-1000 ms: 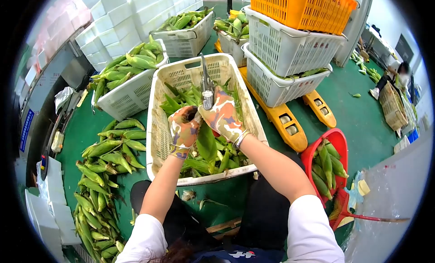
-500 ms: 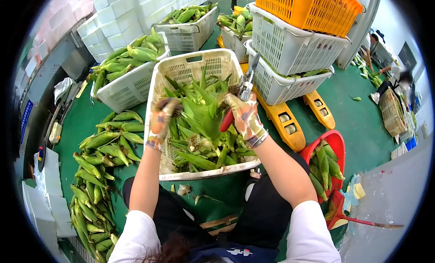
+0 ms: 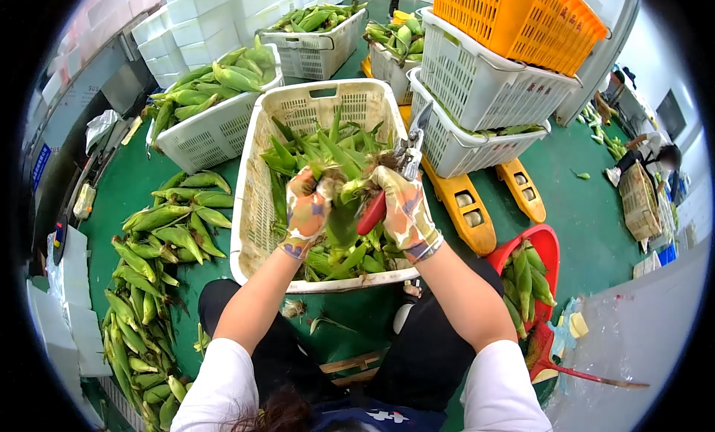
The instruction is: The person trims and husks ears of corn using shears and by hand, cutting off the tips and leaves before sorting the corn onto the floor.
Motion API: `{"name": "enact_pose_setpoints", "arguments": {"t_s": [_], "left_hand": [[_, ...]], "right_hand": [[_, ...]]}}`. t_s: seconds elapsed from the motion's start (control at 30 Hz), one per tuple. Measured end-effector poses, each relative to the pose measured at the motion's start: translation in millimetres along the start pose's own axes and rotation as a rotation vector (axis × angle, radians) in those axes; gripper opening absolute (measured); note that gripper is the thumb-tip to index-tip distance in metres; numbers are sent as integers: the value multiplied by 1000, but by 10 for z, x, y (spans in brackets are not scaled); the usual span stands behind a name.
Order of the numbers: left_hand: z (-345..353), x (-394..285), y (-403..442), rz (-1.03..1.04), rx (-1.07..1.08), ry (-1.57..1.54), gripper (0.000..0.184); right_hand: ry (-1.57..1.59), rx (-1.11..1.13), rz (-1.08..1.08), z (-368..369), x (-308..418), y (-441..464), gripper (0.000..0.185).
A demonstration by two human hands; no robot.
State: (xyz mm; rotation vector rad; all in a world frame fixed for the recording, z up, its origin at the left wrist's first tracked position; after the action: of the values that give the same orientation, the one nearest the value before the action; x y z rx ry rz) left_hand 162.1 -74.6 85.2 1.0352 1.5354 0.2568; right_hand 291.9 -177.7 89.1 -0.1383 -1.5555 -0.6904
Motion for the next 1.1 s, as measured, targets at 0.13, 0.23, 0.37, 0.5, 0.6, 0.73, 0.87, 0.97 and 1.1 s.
{"name": "enact_pose_setpoints", "arguments": {"t_s": [0.13, 0.23, 0.37, 0.5, 0.6, 0.73, 0.87, 0.97, 1.1], "left_hand": [[-147, 357, -180, -318, -197, -477, 18], [-257, 463, -216, -335, -309, -758, 24], [-434, 509, -210, -532, -295, -169, 33], [-327, 570, -252, -595, -386, -937, 35], [-251, 623, -316, -524, -438, -1215, 32], [-140, 850, -487, -532, -452, -584, 32], [267, 844, -485, -582, -373, -1306, 29], [347, 639, -507, -631, -420, -1345, 23], [196, 533, -355, -509, -177, -596, 23]], "right_hand": [[422, -72, 223, -33, -115, -127, 20], [133, 44, 134, -93, -59, -195, 23], [456, -126, 363, -72, -181, -254, 29], [486, -258, 361, -166, -216, -290, 24], [361, -175, 181, -168, -239, -205, 18], [268, -170, 128, 154, 223, -1, 23], [113, -231, 152, 212, 145, 130, 35], [-509, -299, 129, 102, 240, 246, 44], [-365, -244, -109, -5, 157, 268, 30]]}}
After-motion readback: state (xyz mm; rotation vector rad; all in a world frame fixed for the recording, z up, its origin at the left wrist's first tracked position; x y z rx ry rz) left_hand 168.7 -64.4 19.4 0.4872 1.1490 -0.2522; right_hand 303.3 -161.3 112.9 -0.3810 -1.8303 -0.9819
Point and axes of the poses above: each hand's wrist, its own y-axis towards the middle knuckle, its own z-axis out of the palm, x = y × z, the point moved 9 cm from there along y, towards the middle knuckle, and after that the axes turned 13 degrees about y, right-handed, at the moved point
